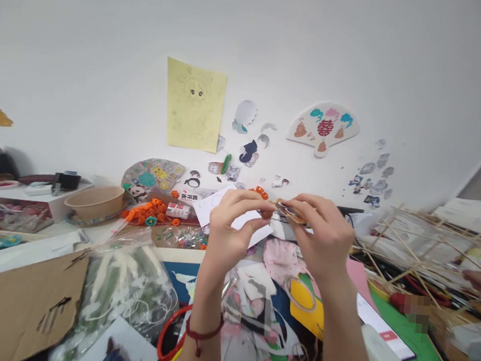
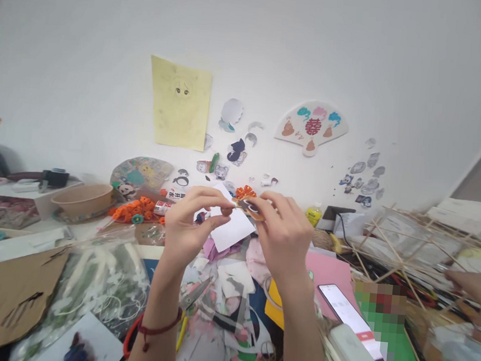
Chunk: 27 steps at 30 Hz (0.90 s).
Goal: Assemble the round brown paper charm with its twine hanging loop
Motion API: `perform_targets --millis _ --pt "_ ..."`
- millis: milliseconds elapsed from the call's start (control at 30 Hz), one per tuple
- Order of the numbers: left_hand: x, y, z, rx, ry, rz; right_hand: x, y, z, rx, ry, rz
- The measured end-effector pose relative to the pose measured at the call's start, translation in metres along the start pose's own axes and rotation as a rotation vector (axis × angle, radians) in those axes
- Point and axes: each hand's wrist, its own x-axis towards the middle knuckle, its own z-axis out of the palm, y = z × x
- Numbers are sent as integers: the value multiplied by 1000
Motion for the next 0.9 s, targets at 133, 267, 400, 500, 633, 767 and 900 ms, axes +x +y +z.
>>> perform_targets --millis 133,267,400,500,633,767,900 --pt "0 3 -4 -16 -181 -96 -1 0 -1 -9 161 25" --pt "-1 2 -8 -79 -360 -192 -2 2 -1 78 201 43" --pt "-4 -2 -7 -98 -346 -332 -2 3 -1 162 196 19" --pt "-5 -5 -2 -129 -299 -405 -2 2 -1 205 181 10" --pt "-5 -6 6 -159 -358 -464 -1 0 -1 273 150 -4" --pt "-5 -4 11 -209 -390 -458 -1 -2 1 306 148 19" --pt "-3 -2 13 -242 -243 -443 2 -6 2 460 211 229"
